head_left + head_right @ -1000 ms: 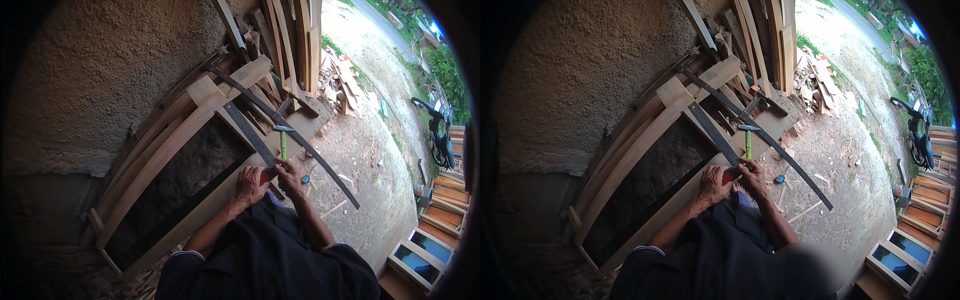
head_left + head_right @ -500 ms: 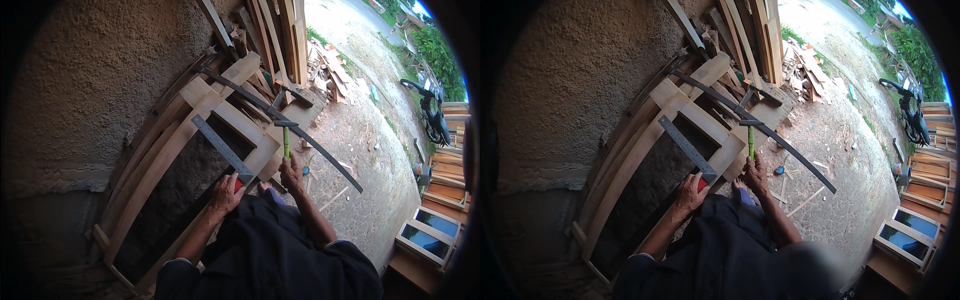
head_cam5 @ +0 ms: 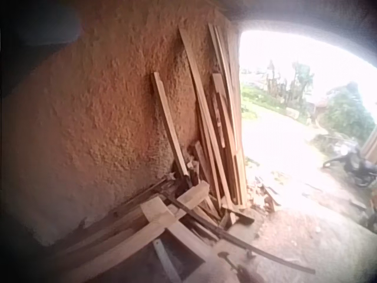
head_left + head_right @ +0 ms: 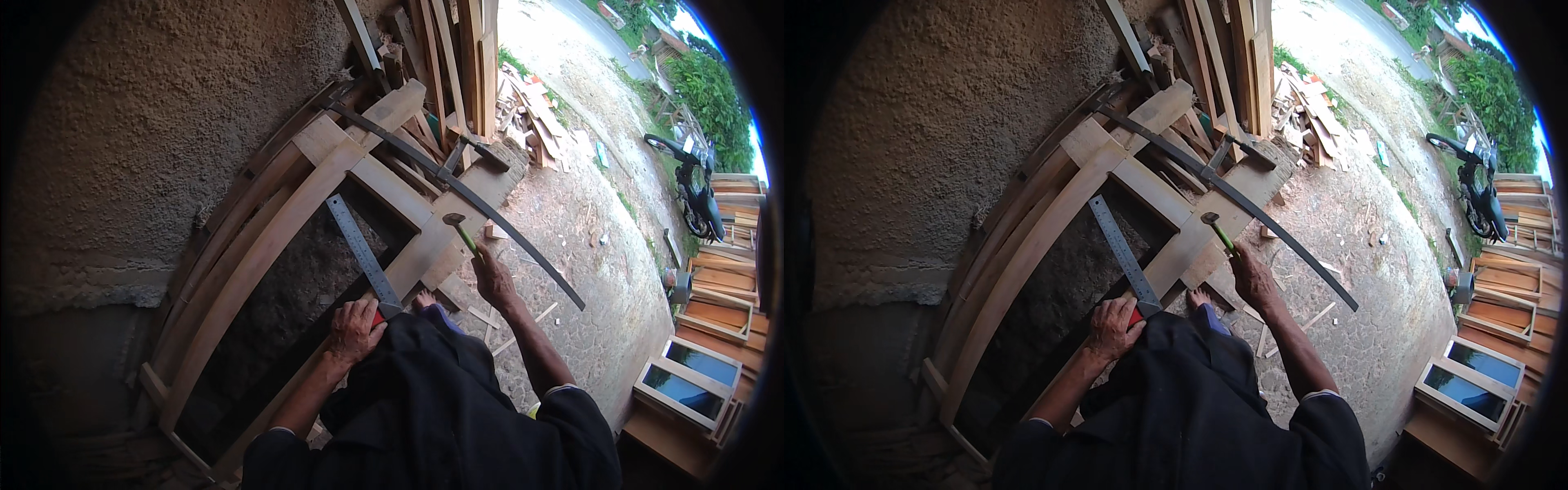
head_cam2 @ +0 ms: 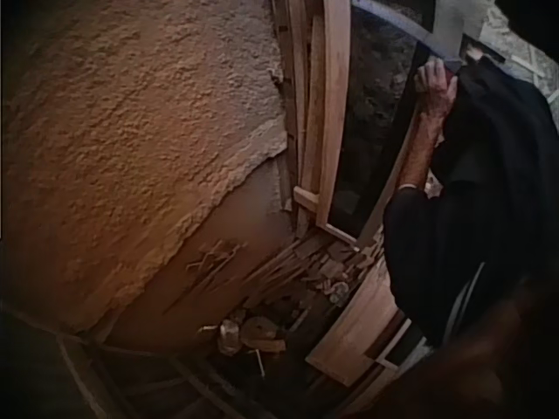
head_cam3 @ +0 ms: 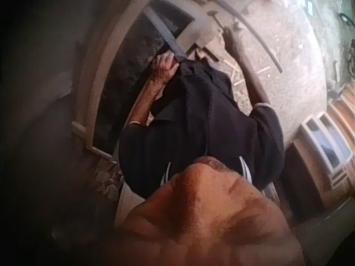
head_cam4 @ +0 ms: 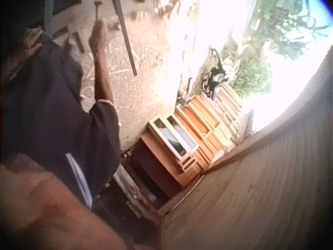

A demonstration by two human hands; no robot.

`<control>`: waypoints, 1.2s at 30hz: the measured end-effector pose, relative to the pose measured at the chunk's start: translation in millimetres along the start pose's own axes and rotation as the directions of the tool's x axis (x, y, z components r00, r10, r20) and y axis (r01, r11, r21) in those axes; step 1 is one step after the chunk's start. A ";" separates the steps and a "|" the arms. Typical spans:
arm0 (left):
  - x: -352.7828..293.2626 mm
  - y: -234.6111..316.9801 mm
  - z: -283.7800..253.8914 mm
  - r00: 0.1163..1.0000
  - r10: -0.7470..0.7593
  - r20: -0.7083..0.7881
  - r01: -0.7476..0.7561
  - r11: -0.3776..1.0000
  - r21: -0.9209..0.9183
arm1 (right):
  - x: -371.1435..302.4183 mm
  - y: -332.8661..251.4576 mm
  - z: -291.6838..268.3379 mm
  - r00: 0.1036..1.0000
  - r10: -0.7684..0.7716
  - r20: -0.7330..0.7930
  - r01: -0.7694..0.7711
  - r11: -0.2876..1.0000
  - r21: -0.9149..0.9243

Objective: The person assembles a wooden window frame by hammering nails into joints, measuring with a square, and inserting a glass pane. They repeatedly adjust clamps and reposition the frame to secure the components.

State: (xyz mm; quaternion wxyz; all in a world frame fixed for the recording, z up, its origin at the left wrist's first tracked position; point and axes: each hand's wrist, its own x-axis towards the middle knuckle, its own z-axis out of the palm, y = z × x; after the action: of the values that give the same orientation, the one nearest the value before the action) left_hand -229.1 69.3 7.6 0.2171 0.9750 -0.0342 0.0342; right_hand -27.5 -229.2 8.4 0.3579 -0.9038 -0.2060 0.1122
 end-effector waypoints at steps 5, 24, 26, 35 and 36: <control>7.4 0.0 3.2 0.996 0.005 -0.089 -0.008 0.999 -0.034 | 25.0 -7.8 -23.2 0.958 -0.216 0.191 0.251 0.950 -0.185; 143.8 18.0 60.9 0.981 -0.189 0.040 0.190 0.981 -0.027 | 83.5 -43.0 -55.7 0.673 -0.224 0.705 0.664 0.603 -0.443; 145.5 19.7 58.6 0.975 -0.215 0.065 0.217 0.976 -0.028 | 86.8 -43.5 -53.8 0.667 -0.226 0.710 0.673 0.591 -0.444; 146.3 19.8 61.2 0.970 -0.231 0.076 0.233 0.973 -0.009 | 92.0 -44.7 -53.0 0.668 -0.397 0.630 0.721 0.555 -0.415; 146.1 20.2 61.6 0.965 -0.247 0.091 0.252 0.967 -0.038 | 91.6 -45.1 -52.7 0.651 -0.432 0.624 0.741 0.541 -0.398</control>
State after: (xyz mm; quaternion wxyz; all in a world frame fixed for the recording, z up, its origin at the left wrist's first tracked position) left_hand -82.2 17.2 -27.6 0.2417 0.9665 0.0788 -0.0360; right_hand 59.3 -189.6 72.5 -0.0053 -0.7855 -0.6082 0.1139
